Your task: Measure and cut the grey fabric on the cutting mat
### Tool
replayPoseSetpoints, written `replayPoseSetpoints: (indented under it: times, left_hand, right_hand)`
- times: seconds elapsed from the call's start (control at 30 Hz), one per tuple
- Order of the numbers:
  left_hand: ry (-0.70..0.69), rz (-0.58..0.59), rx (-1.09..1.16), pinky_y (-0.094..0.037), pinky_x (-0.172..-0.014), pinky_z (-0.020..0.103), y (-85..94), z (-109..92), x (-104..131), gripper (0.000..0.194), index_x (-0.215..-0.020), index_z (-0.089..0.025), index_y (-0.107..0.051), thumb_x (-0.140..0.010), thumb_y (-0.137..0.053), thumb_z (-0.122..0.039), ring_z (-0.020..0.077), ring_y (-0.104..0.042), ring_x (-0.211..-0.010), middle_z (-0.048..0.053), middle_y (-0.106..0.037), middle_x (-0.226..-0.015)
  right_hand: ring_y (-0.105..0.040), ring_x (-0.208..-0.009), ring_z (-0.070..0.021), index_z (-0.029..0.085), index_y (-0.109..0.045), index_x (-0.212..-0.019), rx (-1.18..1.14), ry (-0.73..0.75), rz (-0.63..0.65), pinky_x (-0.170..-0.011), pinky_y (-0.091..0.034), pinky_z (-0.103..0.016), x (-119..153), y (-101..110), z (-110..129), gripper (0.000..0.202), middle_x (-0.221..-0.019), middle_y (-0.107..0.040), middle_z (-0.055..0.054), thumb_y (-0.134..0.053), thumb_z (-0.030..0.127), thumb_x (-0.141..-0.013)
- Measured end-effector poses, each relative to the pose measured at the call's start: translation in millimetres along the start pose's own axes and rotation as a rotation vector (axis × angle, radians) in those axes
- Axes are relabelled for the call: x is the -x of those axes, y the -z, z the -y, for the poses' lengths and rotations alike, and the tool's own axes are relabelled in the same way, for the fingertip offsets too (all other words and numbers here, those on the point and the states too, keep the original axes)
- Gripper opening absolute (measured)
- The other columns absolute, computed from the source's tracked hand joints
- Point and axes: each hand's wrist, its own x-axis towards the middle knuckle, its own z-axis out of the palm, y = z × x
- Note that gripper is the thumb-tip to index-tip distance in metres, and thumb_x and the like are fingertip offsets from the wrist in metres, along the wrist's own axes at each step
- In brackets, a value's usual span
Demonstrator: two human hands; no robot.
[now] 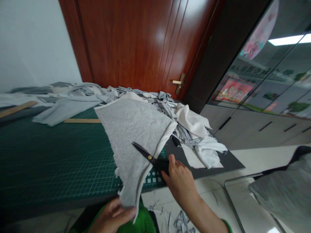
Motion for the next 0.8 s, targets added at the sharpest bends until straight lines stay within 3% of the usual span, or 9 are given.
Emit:
replayPoseSetpoints:
  times: [0.2, 0.3, 0.4, 0.53, 0.8]
  left_hand:
    - [-0.003, -0.004, -0.065, -0.048, -0.093, 0.041, -1.1, -2, -1, 0.059, -0.079, -0.015, -0.077, -0.037, -0.094, -0.053, 0.0353, -0.07, -0.096, 0.01, -0.077, -0.078]
    - [-0.005, -0.006, -0.058, -0.048, -0.094, 0.04, -1.8, -1, 0, 0.059, -0.08, -0.015, -0.077, -0.038, -0.094, -0.053, 0.0355, -0.069, -0.099, 0.01, -0.077, -0.079]
    - [-0.007, 0.017, -0.041, -0.048, -0.094, 0.04, -2.0, 0, -1, 0.059, -0.082, -0.014, -0.078, -0.039, -0.094, -0.051, 0.035, -0.07, -0.097, 0.011, -0.077, -0.081]
    - [0.009, -0.002, -0.001, -0.048, -0.095, 0.039, -1.6, 2, -4, 0.058, -0.081, -0.013, -0.078, -0.037, -0.096, -0.046, 0.0344, -0.071, -0.096, 0.011, -0.077, -0.078]
    - [-0.009, 0.007, -0.011, -0.049, -0.093, 0.038, -4.4, 1, -3, 0.06, -0.08, -0.013, -0.077, -0.035, -0.095, -0.05, 0.0352, -0.07, -0.099, 0.011, -0.077, -0.077]
  right_hand:
    - [-0.068, -0.088, -0.0344, 0.009, -0.064, -0.095, 0.136, 0.137, -0.014, -0.078, -0.048, -0.042, -1, 11, -6, 0.018, -0.084, -0.072, -0.017, -0.062, 0.015, -0.079]
    - [-0.066, -0.093, -0.0355, 0.011, -0.066, -0.087, 0.122, 0.161, 0.044, -0.083, -0.046, -0.045, -4, 14, -11, 0.015, -0.087, -0.073, -0.017, -0.057, 0.013, -0.074]
    - [-0.065, -0.094, -0.0337, 0.009, -0.066, -0.086, 0.097, 0.122, 0.13, -0.079, -0.044, -0.04, -9, 19, -11, 0.022, -0.09, -0.072, -0.019, -0.054, 0.009, -0.068]
    - [-0.066, -0.083, -0.03, 0.009, -0.066, -0.089, 0.012, 0.024, 0.226, -0.066, -0.04, -0.032, -16, 21, -12, 0.026, -0.087, -0.071, -0.019, -0.058, 0.016, -0.066]
    - [-0.058, -0.062, -0.0193, 0.019, -0.058, -0.066, -0.175, -0.052, 0.149, -0.055, -0.029, -0.029, -13, 7, -25, 0.005, -0.064, -0.063, -0.005, -0.054, 0.016, -0.069]
